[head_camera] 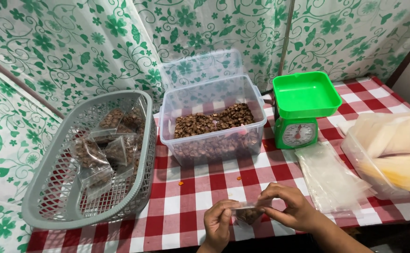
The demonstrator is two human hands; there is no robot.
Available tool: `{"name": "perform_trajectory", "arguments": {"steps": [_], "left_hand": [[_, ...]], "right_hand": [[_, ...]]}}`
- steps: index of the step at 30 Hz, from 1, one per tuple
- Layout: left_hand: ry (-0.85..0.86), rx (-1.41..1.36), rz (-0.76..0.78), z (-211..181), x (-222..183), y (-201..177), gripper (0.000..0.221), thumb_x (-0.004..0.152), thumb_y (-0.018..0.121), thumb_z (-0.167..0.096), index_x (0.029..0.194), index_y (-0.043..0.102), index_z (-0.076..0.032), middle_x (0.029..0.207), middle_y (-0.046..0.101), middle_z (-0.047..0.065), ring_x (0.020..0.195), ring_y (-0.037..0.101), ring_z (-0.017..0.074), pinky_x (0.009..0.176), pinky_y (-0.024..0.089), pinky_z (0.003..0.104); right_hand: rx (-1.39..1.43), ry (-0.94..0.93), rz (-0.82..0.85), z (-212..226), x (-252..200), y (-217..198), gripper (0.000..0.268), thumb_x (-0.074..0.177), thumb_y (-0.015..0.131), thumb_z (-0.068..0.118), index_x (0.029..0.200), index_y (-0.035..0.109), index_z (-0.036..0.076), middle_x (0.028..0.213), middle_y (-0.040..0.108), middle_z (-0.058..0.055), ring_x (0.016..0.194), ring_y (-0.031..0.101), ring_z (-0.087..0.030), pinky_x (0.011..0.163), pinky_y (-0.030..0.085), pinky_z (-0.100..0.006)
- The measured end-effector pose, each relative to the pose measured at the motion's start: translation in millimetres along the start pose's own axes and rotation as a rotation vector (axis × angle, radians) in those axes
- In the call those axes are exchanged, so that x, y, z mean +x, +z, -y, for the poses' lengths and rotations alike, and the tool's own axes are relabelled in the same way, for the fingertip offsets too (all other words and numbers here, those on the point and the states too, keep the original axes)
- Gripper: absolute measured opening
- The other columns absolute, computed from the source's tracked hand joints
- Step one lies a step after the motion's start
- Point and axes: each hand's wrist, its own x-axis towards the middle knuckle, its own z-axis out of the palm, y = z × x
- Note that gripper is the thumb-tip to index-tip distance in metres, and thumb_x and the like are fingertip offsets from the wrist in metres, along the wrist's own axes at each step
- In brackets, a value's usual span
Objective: Packaging small brown food items into plastic bags and weighing them on a scale.
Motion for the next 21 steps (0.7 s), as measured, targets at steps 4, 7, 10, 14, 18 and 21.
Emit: {"name": "perform_trajectory", "arguments": {"steps": [4, 7, 10, 14, 18, 21], "left_hand": [[0.026, 0.034, -0.013, 3.2, -0.9, -1.5, 0.038, 0.102, 0.054, -0.029, 0.096, 0.078, -0.001, 0.091, 0.078, 0.015, 0.085, 0.076, 0.027, 0.075, 0.062, 0.035], [0.001, 0.016, -0.027, 2.9, -1.6, -1.6, 0.036, 0.101, 0.057, -0.029, 0.096, 0.079, 0.0, 0.091, 0.078, 0.015, 0.083, 0.075, 0.0251, 0.071, 0.061, 0.033], [-0.021, -0.021, -0.04, 7.5, -3.6, -1.7, 0.034, 0.1, 0.06, -0.027, 0.096, 0.078, 0.002, 0.09, 0.078, 0.014, 0.081, 0.074, 0.0238, 0.069, 0.06, 0.031], [-0.053, -0.057, -0.077, 17.5, -8.5, -5.3, 0.025, 0.097, 0.067, -0.023, 0.093, 0.076, 0.0, 0.089, 0.078, 0.013, 0.083, 0.075, 0.0251, 0.071, 0.063, 0.033], [-0.03, -0.076, -0.094, 23.0, -9.7, -7.4, 0.02, 0.095, 0.07, -0.02, 0.088, 0.073, -0.002, 0.088, 0.078, 0.013, 0.082, 0.075, 0.0251, 0.071, 0.062, 0.034], [-0.038, -0.064, -0.117, 24.9, -10.4, -9.5, 0.019, 0.094, 0.073, -0.02, 0.085, 0.07, -0.004, 0.087, 0.078, 0.013, 0.081, 0.075, 0.0244, 0.072, 0.062, 0.033]], "right_hand": [[0.003, 0.004, 0.013, 2.5, 1.9, -2.0, 0.023, 0.088, 0.077, 0.008, 0.108, 0.068, 0.003, 0.091, 0.077, -0.01, 0.078, 0.076, -0.022, 0.069, 0.063, -0.032], [0.0, 0.029, 0.026, 5.9, 3.7, -3.8, 0.023, 0.088, 0.077, 0.01, 0.109, 0.069, 0.003, 0.091, 0.078, -0.009, 0.078, 0.076, -0.022, 0.069, 0.063, -0.031], [0.004, 0.043, 0.034, 6.4, 4.2, -4.4, 0.023, 0.087, 0.077, 0.009, 0.109, 0.07, 0.004, 0.091, 0.078, -0.009, 0.078, 0.075, -0.022, 0.068, 0.062, -0.031], [0.002, 0.043, 0.035, 6.8, 5.8, -5.0, 0.022, 0.088, 0.076, 0.011, 0.108, 0.07, 0.004, 0.089, 0.079, -0.009, 0.076, 0.075, -0.022, 0.066, 0.062, -0.031], [0.013, 0.05, 0.029, 7.7, 6.7, -4.9, 0.022, 0.088, 0.076, 0.011, 0.108, 0.071, 0.004, 0.09, 0.079, -0.009, 0.077, 0.076, -0.022, 0.066, 0.063, -0.031], [0.0, 0.058, 0.043, 8.7, 7.6, -5.9, 0.021, 0.088, 0.076, 0.011, 0.107, 0.071, 0.004, 0.088, 0.078, -0.008, 0.075, 0.074, -0.021, 0.065, 0.061, -0.03]]}}
